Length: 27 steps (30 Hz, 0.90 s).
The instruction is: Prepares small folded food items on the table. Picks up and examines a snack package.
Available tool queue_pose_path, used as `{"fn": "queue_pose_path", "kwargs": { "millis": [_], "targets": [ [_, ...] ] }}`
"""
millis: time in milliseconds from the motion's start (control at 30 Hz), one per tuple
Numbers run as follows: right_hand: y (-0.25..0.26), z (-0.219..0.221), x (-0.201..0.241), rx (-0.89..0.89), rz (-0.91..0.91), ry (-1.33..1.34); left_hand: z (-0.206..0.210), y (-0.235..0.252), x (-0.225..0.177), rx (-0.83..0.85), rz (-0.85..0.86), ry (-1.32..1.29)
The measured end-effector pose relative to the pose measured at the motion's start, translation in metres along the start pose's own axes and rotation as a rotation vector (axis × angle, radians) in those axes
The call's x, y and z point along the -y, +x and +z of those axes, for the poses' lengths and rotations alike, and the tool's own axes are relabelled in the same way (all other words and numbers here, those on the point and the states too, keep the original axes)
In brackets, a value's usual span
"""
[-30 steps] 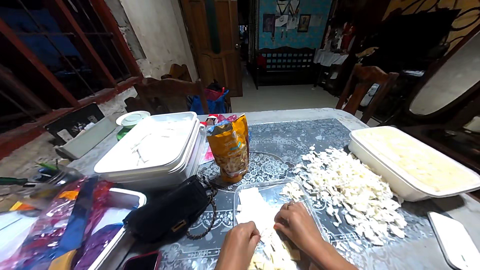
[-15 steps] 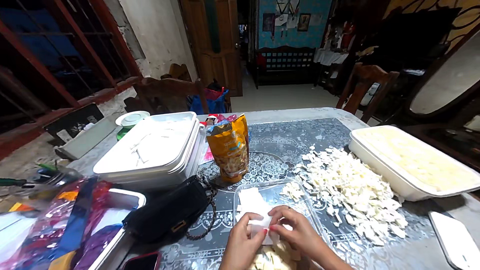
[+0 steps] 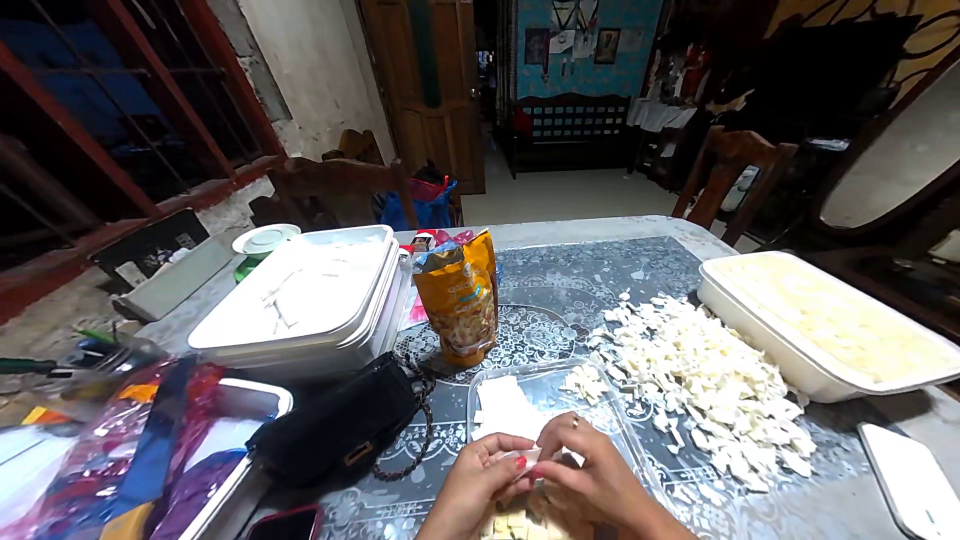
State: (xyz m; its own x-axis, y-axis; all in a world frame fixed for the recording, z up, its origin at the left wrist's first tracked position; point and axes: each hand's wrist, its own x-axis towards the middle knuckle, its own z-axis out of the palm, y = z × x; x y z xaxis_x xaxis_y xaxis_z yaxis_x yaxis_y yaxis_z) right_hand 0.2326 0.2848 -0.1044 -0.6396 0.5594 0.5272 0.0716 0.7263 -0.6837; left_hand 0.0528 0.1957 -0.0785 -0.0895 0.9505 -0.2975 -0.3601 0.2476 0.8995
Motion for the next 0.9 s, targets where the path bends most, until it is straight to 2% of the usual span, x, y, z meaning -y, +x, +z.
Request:
{"fn": "queue_pose_path", "kwargs": {
  "millis": [100, 200, 333, 433, 533, 667, 767, 833, 900],
  "targets": [
    [0.002, -0.004, 0.010, -0.003, 0.284, 0.169, 0.003, -0.002, 0.006, 0.007, 0.174, 0.223],
    [0.005, -0.010, 0.011, 0.075, 0.390, 0.210, 0.000, 0.002, 0.017, -0.086, 0.327, 0.405],
    [0.008, -0.014, 0.011, 0.097, 0.497, 0.078, 0.000, -0.001, 0.007, -0.064, 0.217, 0.228],
    [0.003, -0.008, 0.016, 0.163, 0.297, -0.026, 0.002, 0.001, 0.009, -0.103, 0.229, 0.083],
    [-0.002, 0.001, 0.012, 0.160, 0.103, 0.073, 0.002, 0.006, 0.016, -0.159, 0.274, 0.075],
    [0.001, -0.002, 0.004, -0.022, 0.211, 0.182, 0.001, 0.002, 0.014, -0.006, 0.309, 0.198],
    [0.003, -0.006, 0.009, 0.088, 0.234, 0.049, -0.001, 0.003, 0.012, -0.031, 0.335, 0.187],
    [0.000, -0.001, 0.009, 0.144, 0.072, -0.074, -0.003, 0.005, 0.011, -0.086, 0.325, 0.173],
    [-0.004, 0.010, 0.002, 0.084, -0.189, -0.271, -0.004, 0.006, 0.012, -0.119, 0.332, 0.260]
  ]
}}
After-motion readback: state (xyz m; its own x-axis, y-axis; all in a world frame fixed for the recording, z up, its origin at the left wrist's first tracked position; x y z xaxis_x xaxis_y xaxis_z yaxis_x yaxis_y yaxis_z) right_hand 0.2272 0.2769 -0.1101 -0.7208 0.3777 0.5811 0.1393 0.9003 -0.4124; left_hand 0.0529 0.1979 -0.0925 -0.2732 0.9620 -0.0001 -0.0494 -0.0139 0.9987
